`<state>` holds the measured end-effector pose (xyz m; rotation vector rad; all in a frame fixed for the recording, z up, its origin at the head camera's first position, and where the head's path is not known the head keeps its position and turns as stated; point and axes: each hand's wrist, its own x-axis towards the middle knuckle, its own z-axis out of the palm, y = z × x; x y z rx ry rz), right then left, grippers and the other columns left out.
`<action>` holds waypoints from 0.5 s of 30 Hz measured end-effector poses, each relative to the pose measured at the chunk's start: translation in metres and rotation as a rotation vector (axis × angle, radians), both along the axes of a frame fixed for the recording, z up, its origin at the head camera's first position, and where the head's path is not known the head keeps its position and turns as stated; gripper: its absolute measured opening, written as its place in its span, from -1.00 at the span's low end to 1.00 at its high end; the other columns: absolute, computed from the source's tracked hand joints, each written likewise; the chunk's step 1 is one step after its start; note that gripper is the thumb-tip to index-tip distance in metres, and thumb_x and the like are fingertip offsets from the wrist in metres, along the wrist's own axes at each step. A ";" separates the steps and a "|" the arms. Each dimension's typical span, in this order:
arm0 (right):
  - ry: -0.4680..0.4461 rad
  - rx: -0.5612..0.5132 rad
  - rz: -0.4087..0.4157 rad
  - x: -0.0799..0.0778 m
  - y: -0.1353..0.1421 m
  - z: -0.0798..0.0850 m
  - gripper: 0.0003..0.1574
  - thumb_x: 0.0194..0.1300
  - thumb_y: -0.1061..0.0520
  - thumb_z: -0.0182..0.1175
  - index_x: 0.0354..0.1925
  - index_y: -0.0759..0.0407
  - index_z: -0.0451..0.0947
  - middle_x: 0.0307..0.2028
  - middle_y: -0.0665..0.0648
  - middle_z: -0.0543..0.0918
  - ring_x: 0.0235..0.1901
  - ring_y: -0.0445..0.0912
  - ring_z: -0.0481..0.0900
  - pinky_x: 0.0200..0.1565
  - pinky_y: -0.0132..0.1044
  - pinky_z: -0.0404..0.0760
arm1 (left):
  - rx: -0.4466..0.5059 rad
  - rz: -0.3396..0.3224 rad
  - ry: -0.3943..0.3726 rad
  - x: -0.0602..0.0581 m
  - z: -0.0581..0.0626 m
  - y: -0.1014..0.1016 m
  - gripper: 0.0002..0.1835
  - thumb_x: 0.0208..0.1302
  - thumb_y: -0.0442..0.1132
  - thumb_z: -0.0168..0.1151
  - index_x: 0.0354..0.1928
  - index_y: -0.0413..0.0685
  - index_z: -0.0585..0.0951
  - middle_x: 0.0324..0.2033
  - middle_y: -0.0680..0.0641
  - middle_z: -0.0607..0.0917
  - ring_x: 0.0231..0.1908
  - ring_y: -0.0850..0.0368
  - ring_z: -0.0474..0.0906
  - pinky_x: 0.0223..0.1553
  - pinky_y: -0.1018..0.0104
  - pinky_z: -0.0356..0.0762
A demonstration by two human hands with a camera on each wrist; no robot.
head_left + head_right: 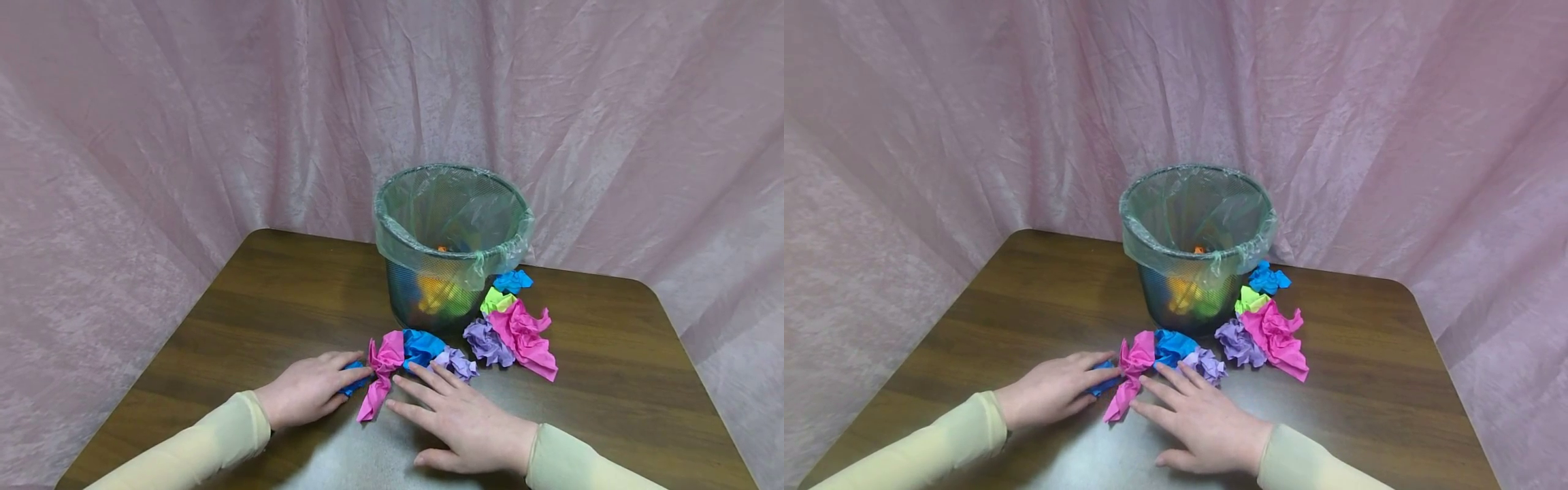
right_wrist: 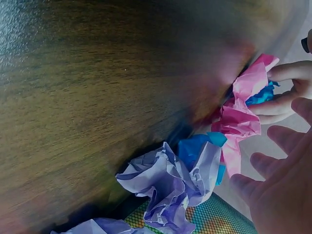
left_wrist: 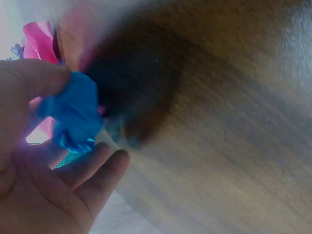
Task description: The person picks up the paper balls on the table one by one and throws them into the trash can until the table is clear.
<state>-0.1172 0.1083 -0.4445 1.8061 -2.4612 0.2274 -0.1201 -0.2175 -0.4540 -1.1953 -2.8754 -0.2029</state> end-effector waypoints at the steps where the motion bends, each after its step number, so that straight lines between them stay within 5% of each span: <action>1: 0.001 0.000 -0.001 0.000 0.000 0.000 -0.01 0.40 -0.43 0.15 0.60 -0.14 0.14 0.63 0.05 -0.06 0.57 0.20 -0.06 0.42 0.29 0.12 | -0.004 0.002 0.011 0.000 0.000 -0.001 -0.45 0.39 -0.14 0.35 0.40 0.15 0.54 0.35 -0.17 0.52 0.27 -0.08 0.52 0.09 -0.03 0.62; 8: -0.007 0.005 -0.001 -0.001 -0.005 -0.001 -0.03 0.42 -0.43 0.13 0.60 -0.12 0.16 0.60 0.11 0.08 0.58 0.16 -0.09 0.43 0.29 0.11 | -0.094 0.055 -0.002 0.001 0.004 -0.004 -0.54 0.45 -0.25 0.27 0.34 0.23 0.61 0.41 -0.18 0.45 0.30 -0.16 0.47 -0.05 -0.02 0.68; 15: -0.026 0.016 -0.001 -0.003 -0.010 0.000 -0.03 0.42 -0.43 0.12 0.61 -0.13 0.13 0.61 0.09 0.06 0.58 0.20 -0.08 0.43 0.31 0.08 | -0.107 0.058 -0.029 -0.001 0.005 -0.004 -0.59 0.48 -0.28 0.23 0.31 0.17 0.64 0.38 -0.19 0.48 0.29 -0.15 0.48 0.02 -0.03 0.66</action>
